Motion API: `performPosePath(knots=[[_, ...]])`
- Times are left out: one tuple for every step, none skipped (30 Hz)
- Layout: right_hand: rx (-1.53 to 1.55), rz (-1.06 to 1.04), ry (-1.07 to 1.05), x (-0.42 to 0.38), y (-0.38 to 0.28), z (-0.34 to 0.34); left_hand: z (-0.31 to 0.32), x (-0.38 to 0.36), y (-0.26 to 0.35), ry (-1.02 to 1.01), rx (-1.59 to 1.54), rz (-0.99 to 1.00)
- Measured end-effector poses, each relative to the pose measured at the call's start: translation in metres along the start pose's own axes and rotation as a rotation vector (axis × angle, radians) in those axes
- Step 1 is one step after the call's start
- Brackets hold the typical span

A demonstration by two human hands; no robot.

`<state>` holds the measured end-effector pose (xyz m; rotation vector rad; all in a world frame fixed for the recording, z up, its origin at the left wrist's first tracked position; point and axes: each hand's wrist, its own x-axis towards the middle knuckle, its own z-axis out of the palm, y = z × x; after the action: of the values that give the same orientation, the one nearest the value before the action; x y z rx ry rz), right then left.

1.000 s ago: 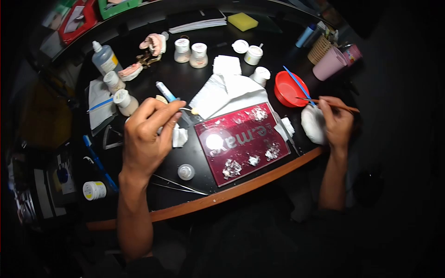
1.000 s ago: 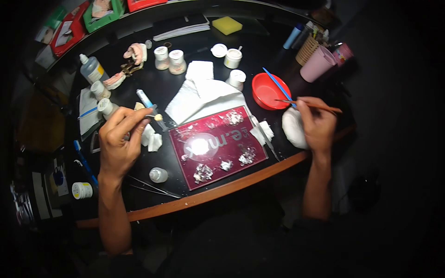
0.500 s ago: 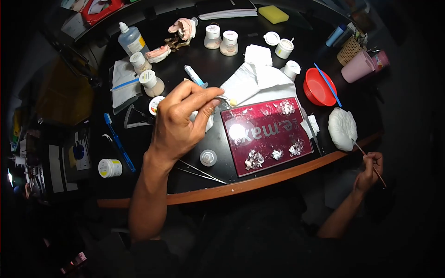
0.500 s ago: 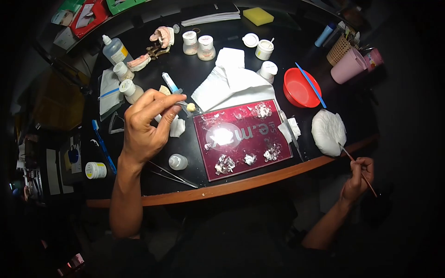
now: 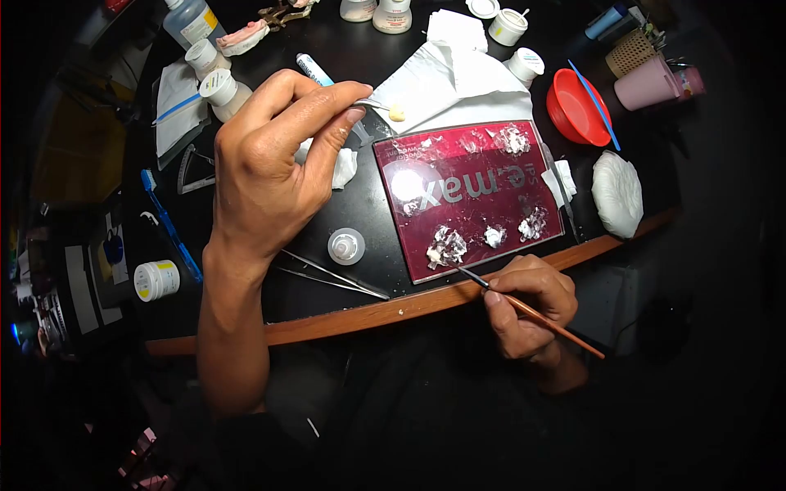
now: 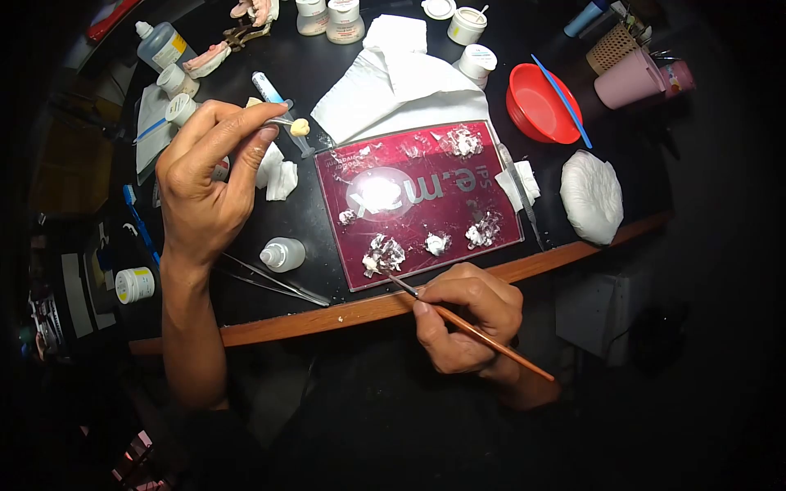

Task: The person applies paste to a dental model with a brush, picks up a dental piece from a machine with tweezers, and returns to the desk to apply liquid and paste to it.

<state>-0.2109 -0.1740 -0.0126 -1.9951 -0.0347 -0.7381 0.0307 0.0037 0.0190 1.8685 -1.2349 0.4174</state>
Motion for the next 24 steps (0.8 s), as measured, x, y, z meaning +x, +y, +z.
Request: performPosePath(knots=[[-0.011, -0.022, -0.008, 0.002, 0.001, 0.004, -0.001, 0.000, 0.001, -0.001, 0.007, 0.005], [-0.023, -0.021, -0.025, 0.001, 0.002, 0.005, -0.002, 0.000, 0.001, -0.001, 0.016, 0.009], [-0.020, -0.011, -0.023, 0.001, 0.002, 0.006, -0.003, 0.000, 0.002, -0.001, 0.016, 0.005], [-0.017, -0.004, -0.020, 0.002, 0.001, 0.006, -0.004, 0.000, 0.002, 0.001, 0.016, 0.003], [-0.012, 0.002, -0.018, 0.003, 0.001, 0.006, -0.004, 0.000, 0.002, 0.004, 0.019, 0.001], [0.000, 0.009, -0.039, 0.002, 0.002, 0.003, -0.005, 0.000, 0.001, 0.009, 0.031, 0.003], [0.003, 0.002, -0.055, 0.004, 0.002, 0.001, -0.007, 0.000, 0.000, 0.014, 0.045, 0.008], [0.006, 0.020, -0.055, 0.007, 0.001, 0.002, -0.008, 0.000, 0.000, 0.020, 0.055, 0.014], [0.006, 0.038, -0.052, 0.009, -0.001, 0.002, -0.009, 0.000, 0.000, 0.023, 0.073, 0.001], [-0.013, 0.067, -0.023, 0.013, -0.003, 0.002, -0.010, 0.000, 0.000, 0.028, 0.085, -0.008], [-0.042, 0.095, 0.009, 0.016, -0.004, -0.001, -0.010, 0.001, 0.001, 0.036, 0.090, -0.013], [-0.089, 0.115, 0.076, 0.015, 0.001, -0.007, -0.010, 0.002, 0.001, 0.049, 0.094, -0.013], [-0.082, 0.102, 0.200, 0.022, 0.005, -0.007, -0.012, 0.001, 0.003, 0.038, 0.107, -0.047], [-0.189, 0.105, 0.257, 0.028, 0.009, -0.016, -0.012, 0.001, 0.005, 0.048, 0.108, -0.080], [-0.296, 0.110, 0.313, 0.033, 0.014, -0.029, -0.012, 0.001, 0.006, 0.056, 0.109, -0.115], [-0.447, 0.081, 0.306, 0.038, 0.023, -0.042, -0.013, 0.001, 0.006, 0.059, 0.131, -0.130], [-0.595, 0.053, 0.297, 0.042, 0.028, -0.054, -0.014, 0.002, 0.007, 0.064, 0.135, -0.149], [-0.668, 0.185, 0.267, 0.044, 0.026, -0.063, -0.015, 0.002, 0.009, 0.066, 0.131, -0.163], [-0.709, 0.207, 0.245, 0.043, 0.027, -0.071, -0.015, 0.002, 0.010, 0.065, 0.129, -0.178], [-0.750, 0.230, 0.222, 0.042, 0.030, -0.077, -0.015, 0.003, 0.009, 0.075, 0.128, -0.164], [-0.789, 0.253, 0.200, 0.042, 0.031, -0.081, -0.014, 0.003, 0.009, 0.086, 0.127, -0.151], [-0.817, 0.193, 0.178, 0.043, 0.031, -0.081, -0.014, 0.003, 0.009, 0.097, 0.128, -0.137], [-0.794, 0.206, 0.174, 0.041, 0.029, -0.080, -0.013, 0.004, 0.009, 0.093, 0.128, -0.138], [-0.771, 0.219, 0.170, 0.038, 0.027, -0.079, -0.013, 0.004, 0.009, 0.089, 0.130, -0.139]])
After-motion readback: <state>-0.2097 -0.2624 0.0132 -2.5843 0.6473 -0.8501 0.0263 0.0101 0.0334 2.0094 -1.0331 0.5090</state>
